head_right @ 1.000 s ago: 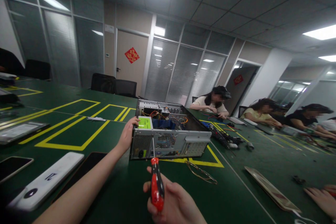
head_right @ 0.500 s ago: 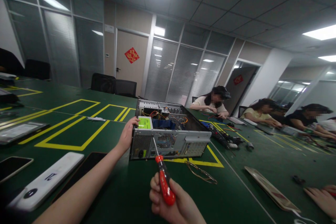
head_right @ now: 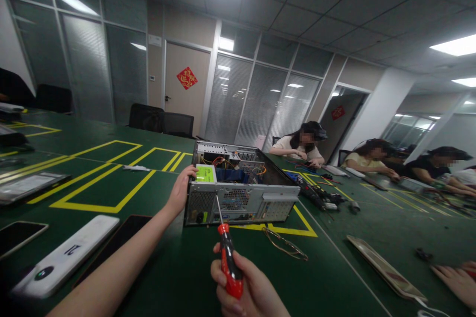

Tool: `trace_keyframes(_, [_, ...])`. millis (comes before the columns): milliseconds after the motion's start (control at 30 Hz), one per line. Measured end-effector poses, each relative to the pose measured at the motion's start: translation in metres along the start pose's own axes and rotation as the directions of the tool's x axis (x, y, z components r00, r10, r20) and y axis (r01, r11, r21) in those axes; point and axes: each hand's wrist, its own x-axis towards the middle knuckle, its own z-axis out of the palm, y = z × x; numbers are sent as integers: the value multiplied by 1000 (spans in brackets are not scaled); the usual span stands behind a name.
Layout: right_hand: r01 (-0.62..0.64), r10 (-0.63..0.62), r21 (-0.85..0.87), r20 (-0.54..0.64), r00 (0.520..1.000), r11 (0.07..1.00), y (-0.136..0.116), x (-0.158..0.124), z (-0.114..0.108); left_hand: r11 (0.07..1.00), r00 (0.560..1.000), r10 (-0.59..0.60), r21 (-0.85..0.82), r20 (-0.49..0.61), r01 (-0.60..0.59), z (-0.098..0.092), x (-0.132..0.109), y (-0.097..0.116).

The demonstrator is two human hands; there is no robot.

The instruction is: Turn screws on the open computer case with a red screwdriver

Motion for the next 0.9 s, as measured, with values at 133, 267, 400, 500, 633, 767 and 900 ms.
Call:
trace_keyframes(133, [-38,39,-37,21,999,999,5,0,-3,1000,1000,-5,4,6,5,-1,0,1])
trace_keyframes(267, [-119,117,-119,-23,993,986,20,7,-11,1000,1000,-21,-1,9,21,-1,1,3])
trace_keyframes(400, [-230,202,-168,-168,965,959,41,18,-26,1000,1000,-24,-8,4,24,-1,1,4])
trace_keyframes(500, [-272,239,-180,-189,953,945,48,23,-35,1000,1000,-19,-8,8,19,0,1,4])
trace_keyframes(633, [-321,293,-139,-192,937,937,46,24,-40,1000,1000,-13,-3,14,13,0,1,4])
trace_keyframes(767, [-343,318,-135,-175,932,930,46,26,-42,1000,1000,-2,-5,1,2,1,1,3])
trace_keyframes(900, [-350,326,-131,-177,929,927,48,28,-46,1000,1000,0,-7,-2,0,1,1,2])
